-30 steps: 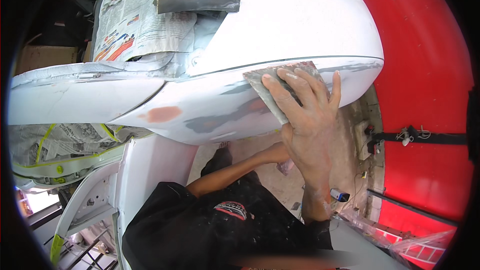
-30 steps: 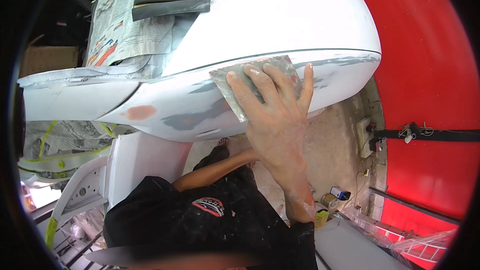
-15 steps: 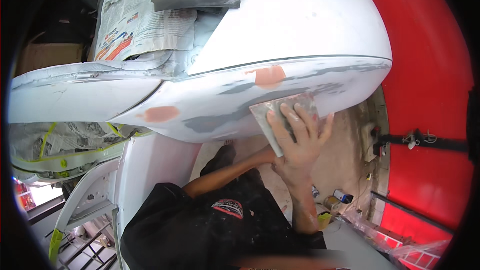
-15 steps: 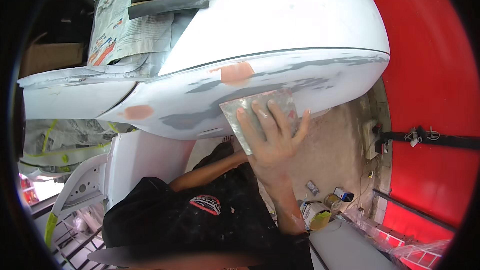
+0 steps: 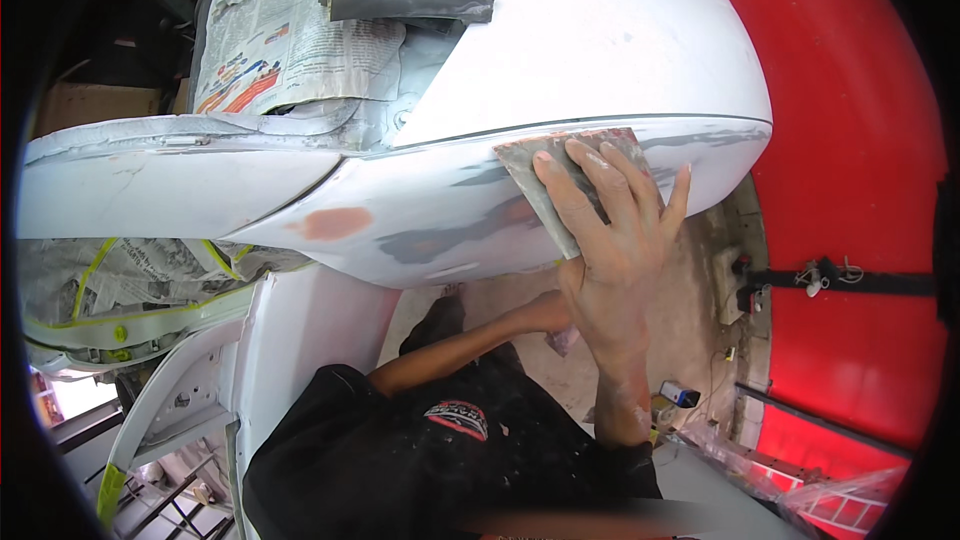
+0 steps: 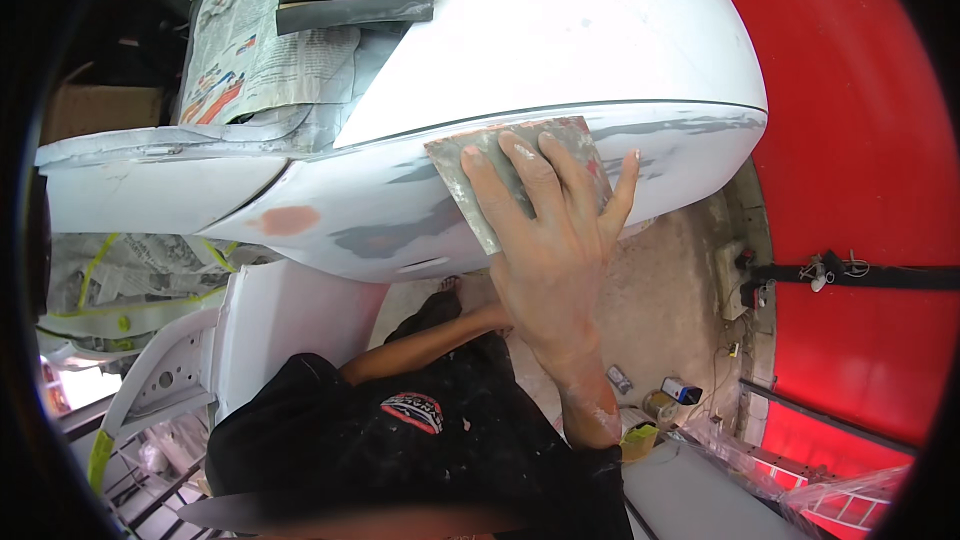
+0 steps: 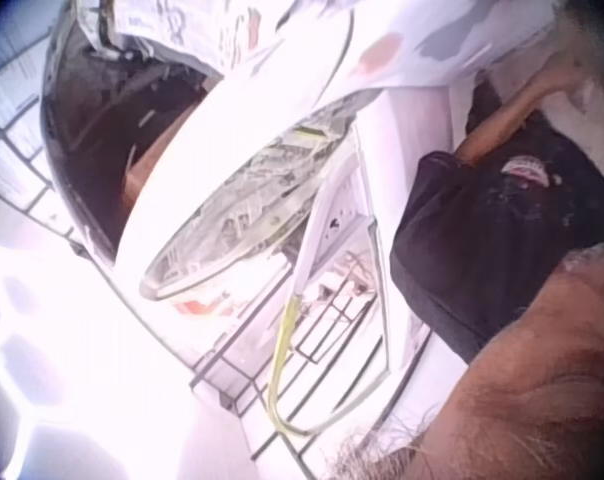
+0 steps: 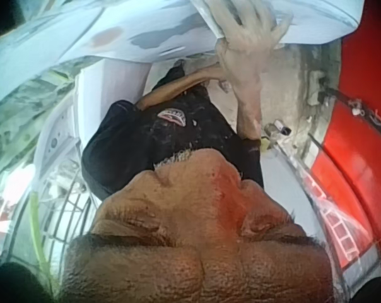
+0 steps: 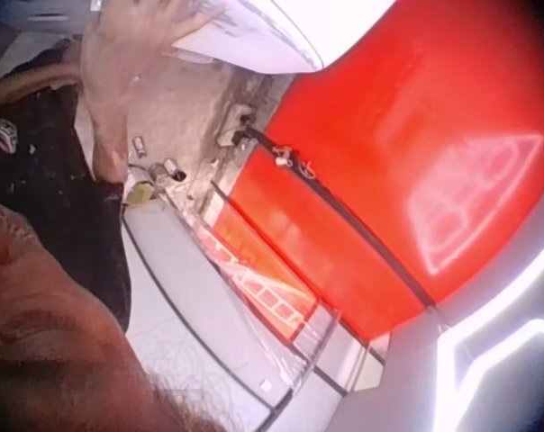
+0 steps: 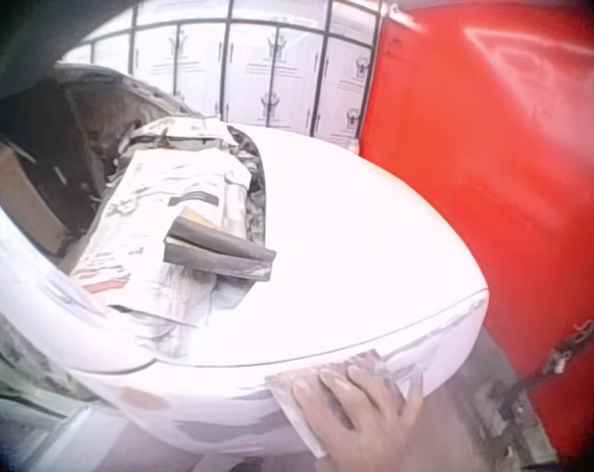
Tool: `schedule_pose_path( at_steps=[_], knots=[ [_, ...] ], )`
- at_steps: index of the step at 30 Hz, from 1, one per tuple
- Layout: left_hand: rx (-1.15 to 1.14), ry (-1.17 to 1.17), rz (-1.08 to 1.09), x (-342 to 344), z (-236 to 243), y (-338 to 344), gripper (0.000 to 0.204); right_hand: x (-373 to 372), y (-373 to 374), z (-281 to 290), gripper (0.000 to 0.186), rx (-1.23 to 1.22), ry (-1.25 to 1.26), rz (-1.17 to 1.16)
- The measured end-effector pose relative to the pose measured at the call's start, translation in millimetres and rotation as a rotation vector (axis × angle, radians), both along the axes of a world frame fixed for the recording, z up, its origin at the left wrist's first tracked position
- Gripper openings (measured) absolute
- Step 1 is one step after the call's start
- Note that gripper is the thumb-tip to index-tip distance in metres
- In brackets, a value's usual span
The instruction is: Applying and smoothing body filler on various panels of a white vehicle.
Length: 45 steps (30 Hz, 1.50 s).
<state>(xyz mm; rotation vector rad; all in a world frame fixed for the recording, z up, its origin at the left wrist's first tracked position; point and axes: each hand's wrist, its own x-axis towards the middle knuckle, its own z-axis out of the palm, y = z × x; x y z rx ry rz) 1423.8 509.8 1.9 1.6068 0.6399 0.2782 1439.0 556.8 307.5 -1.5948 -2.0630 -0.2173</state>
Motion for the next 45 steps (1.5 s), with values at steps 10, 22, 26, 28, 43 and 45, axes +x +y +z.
schedule_pose_path(
  at_steps=[10, 22, 26, 28, 43, 45],
  knots=[
    [0.05, -0.021, 0.02, -9, -9, 0, 0.045, -8, 5, -6, 0.063, -0.032, -0.032, -0.002],
    [-0.093, 0.058, 0.095, -15, 29, 9, 0.048, -4, -15, -106, 0.038, 0.231, 0.123, -0.038],
    [-0.122, 0.084, 0.122, -28, 42, 4, 0.05, 21, -34, -70, 0.043, 0.112, 0.061, -0.043],
    [-0.123, 0.083, 0.126, -29, 59, 8, 0.05, 58, -46, -62, 0.045, 0.149, 0.145, -0.103],
    [0.96, -0.073, -0.034, 0, 191, 4, 0.053, 193, -155, -176, 0.045, -0.392, 2.433, -0.1],
    [0.825, 0.018, -0.101, -12, 199, 10, 0.051, 201, -157, -165, 0.046, -0.28, 2.365, -0.117]
  ],
)
